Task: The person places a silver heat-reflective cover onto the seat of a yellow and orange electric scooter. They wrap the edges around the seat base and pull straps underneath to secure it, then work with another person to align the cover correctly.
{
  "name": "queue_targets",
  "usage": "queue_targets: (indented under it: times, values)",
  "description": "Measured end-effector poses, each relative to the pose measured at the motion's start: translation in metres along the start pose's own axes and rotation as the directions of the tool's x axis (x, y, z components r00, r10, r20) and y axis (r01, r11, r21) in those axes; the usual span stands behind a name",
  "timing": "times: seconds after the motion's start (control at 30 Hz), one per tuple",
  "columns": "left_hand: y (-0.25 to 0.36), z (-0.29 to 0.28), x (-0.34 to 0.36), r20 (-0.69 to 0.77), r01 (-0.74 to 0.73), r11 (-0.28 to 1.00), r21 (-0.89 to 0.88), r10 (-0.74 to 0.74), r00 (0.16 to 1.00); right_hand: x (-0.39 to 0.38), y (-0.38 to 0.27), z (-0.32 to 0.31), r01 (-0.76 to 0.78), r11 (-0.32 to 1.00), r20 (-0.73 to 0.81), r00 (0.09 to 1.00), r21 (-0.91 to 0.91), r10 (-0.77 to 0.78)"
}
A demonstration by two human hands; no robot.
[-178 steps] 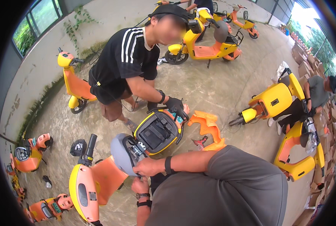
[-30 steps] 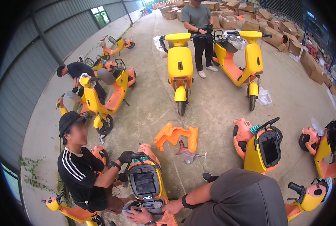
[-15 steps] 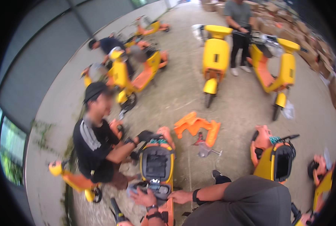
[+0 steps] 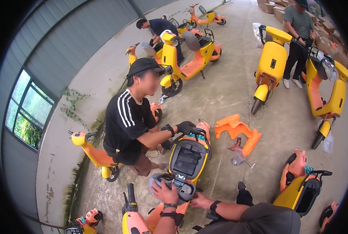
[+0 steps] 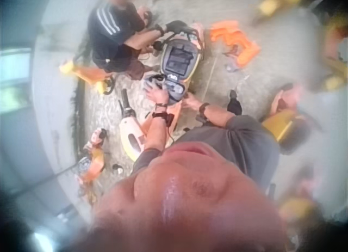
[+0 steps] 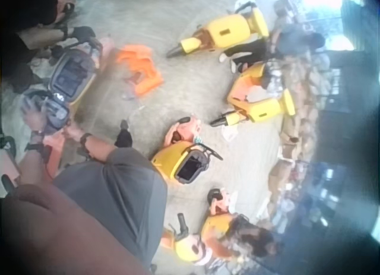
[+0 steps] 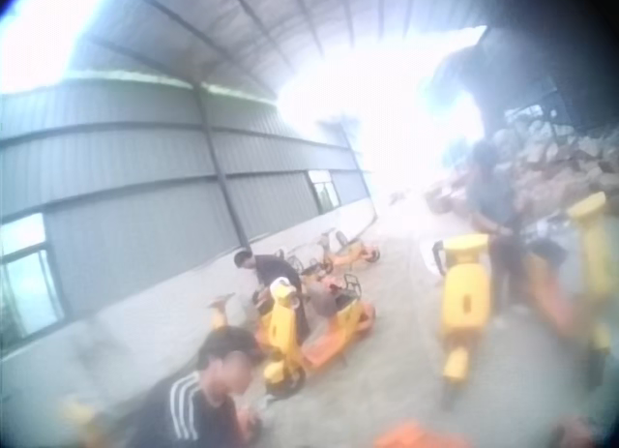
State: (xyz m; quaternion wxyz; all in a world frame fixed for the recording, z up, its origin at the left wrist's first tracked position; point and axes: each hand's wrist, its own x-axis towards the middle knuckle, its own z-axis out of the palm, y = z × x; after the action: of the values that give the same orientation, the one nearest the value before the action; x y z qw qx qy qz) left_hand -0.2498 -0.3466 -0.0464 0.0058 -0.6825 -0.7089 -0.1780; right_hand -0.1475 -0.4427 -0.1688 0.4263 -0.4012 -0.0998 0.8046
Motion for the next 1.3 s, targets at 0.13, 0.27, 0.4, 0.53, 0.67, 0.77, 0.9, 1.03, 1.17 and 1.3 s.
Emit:
queue_targets:
  times: [0.13,0.27,0.4,0.53,0.67,0.77,0.9,1.03,1.17,1.3]
  values:
    - [0.0,-0.003,-0.001,0.011,0.002,1.0,0.001,-0.002,1.0,0.02,0.014,-0.011,-0.016,0.968,-0.028,1.0,-0.25,0.009]
    - [-0.004,0.002,0.002,-0.012,-0.01,1.0,-0.019,0.01,1.0,-0.008,-0.006,0.0,0.051,0.875,-0.059,0.994,-0.482,-0.09]
    - [0.002,-0.001,0.005,-0.01,0.001,1.0,-0.018,-0.001,1.0,-0.011,0.003,-0.012,0.23,0.574,-0.013,0.922,-0.785,-0.387]
    - [0.0,-0.002,0.004,-0.003,-0.013,0.999,-0.04,0.012,1.0,-0.034,-0.008,-0.014,0.352,0.475,0.112,0.88,-0.806,-0.462]
    - [-0.004,-0.004,-0.003,-0.005,-0.025,0.999,-0.04,0.025,1.0,-0.054,-0.029,-0.009,0.183,0.401,0.126,0.978,-0.898,-0.165]
    - [-0.005,-0.007,-0.011,-0.001,-0.026,0.999,-0.022,0.026,1.0,-0.034,-0.007,-0.028,0.412,0.352,0.317,0.901,-0.841,-0.298]
    - [-0.008,-0.003,-0.009,0.012,-0.043,0.999,0.001,0.043,0.999,-0.012,-0.012,-0.019,0.466,0.237,0.453,0.885,-0.853,-0.109]
    - [-0.001,-0.01,0.005,0.033,-0.107,0.994,0.0,0.107,0.994,-0.013,-0.031,-0.008,0.459,-0.022,0.451,0.863,-0.888,-0.227]
    - [0.004,-0.013,0.013,-0.042,-0.142,0.99,-0.004,0.142,0.989,-0.016,-0.028,-0.002,0.5,-0.028,0.434,0.721,-0.866,-0.541]
    - [0.0,-0.014,0.012,-0.032,-0.159,0.987,-0.003,0.159,0.987,-0.02,-0.025,-0.003,0.549,0.0,0.431,0.658,-0.836,-0.618]
